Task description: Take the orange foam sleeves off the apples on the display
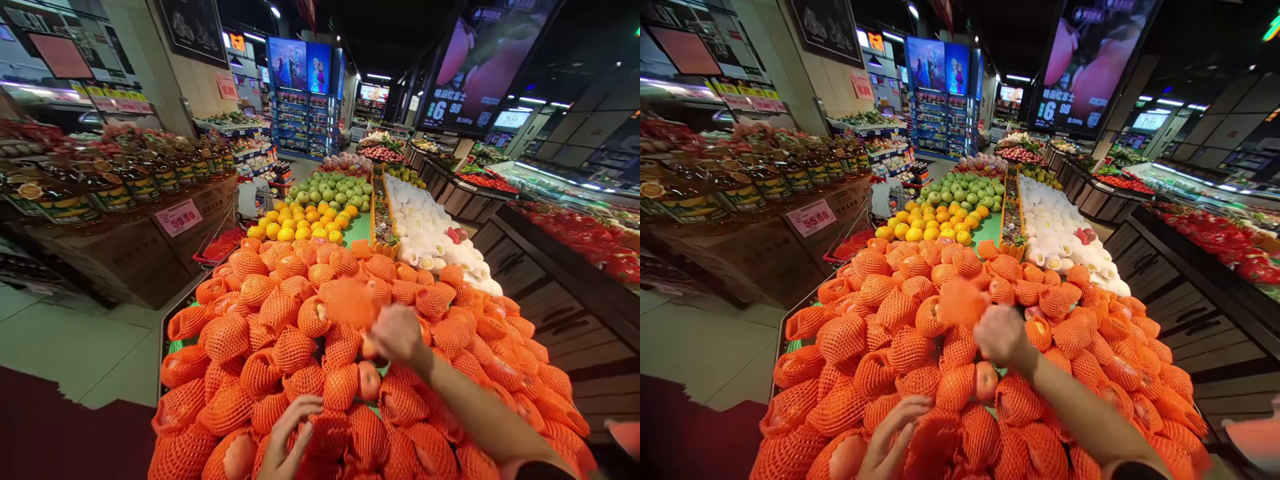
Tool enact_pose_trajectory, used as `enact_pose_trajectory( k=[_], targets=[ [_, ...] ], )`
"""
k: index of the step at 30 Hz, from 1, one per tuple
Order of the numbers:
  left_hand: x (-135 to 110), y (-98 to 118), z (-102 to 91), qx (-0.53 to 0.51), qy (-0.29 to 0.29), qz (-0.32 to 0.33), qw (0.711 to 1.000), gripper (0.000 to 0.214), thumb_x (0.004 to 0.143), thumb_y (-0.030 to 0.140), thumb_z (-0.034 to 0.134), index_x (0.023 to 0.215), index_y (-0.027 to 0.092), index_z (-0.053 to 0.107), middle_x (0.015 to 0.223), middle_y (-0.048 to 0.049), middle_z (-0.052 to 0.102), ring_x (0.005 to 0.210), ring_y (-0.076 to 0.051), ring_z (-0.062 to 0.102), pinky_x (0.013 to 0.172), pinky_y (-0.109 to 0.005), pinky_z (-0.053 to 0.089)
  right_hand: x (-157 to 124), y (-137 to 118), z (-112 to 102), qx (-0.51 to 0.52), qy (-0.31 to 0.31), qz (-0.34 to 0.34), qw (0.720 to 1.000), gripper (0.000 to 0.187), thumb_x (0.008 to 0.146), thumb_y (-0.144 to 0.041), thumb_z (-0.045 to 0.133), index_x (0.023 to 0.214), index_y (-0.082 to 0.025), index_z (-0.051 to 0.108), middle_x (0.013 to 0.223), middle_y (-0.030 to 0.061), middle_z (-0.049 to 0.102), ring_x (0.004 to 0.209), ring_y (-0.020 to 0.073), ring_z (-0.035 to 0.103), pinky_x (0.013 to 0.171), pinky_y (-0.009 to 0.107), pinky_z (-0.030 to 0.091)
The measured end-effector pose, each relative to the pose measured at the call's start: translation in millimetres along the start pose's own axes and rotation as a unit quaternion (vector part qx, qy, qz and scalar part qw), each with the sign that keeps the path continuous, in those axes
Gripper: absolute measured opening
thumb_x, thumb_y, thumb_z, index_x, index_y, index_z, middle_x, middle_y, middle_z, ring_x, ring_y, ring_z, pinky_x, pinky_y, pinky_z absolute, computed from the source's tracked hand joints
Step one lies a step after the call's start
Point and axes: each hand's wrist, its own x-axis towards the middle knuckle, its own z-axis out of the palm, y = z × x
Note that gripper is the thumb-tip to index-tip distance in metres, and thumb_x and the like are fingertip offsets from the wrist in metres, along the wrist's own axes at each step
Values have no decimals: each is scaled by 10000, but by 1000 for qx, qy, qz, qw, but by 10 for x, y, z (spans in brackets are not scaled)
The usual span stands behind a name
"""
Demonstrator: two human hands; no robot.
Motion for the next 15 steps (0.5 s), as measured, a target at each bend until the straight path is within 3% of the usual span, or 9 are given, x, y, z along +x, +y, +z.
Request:
enact_pose_trajectory(
  k=[2,4,6,8,9,12,15],
  targets=[
    [-19,-25,120,-39,-31,-63,997,591,813,703,546,1153,255,727,1305,-116,674,1263,-318,589,1093,-481,487,-496,-591,-59,40,-33,-43,998,189,919,-217,577,770,-294,664,666,4,606,697,180,564,703,336,439],
    [-54,-16,262,-51,-43,-121,990,709,727,760,602,1194,234,694,1327,-128,656,1296,-328,556,1105,-496,467,-878,-1060,-105,80,-44,-34,995,200,912,-170,555,797,-288,667,651,1,622,642,167,560,650,323,444],
    [-86,42,394,-42,-58,-140,988,681,685,763,647,1086,216,711,1236,-127,686,1252,-325,565,1088,-483,470,-1182,-1381,-131,141,-26,59,988,114,912,-203,596,894,-277,681,678,3,661,626,163,586,637,317,467],
    [-103,131,493,-44,-64,-137,987,620,671,770,661,922,205,710,1065,-111,705,1107,-299,600,1018,-445,496,-1453,-1587,-119,247,35,218,944,124,921,-284,637,1038,-266,674,761,18,706,670,170,645,658,310,508],
    [-107,177,530,-49,-63,-141,987,617,658,792,658,835,202,692,965,-96,693,1011,-277,601,963,-422,507,-1575,-1662,-96,307,86,304,898,171,939,-333,625,1091,-262,658,789,24,713,686,174,664,665,308,524],
    [-124,282,608,-80,-84,-155,981,666,610,857,641,687,196,617,768,-42,596,810,-207,527,837,-364,485,-1831,-1809,11,421,250,505,711,250,942,-455,614,1090,-256,654,900,42,715,820,194,689,758,320,555],
    [-169,352,680,-92,-168,-133,972,679,625,860,634,605,187,545,680,1,500,735,-157,452,802,-326,442,-1865,-1845,87,539,286,569,551,468,798,-606,728,1104,-252,703,1175,78,691,1144,268,627,979,389,505]
  ],
)
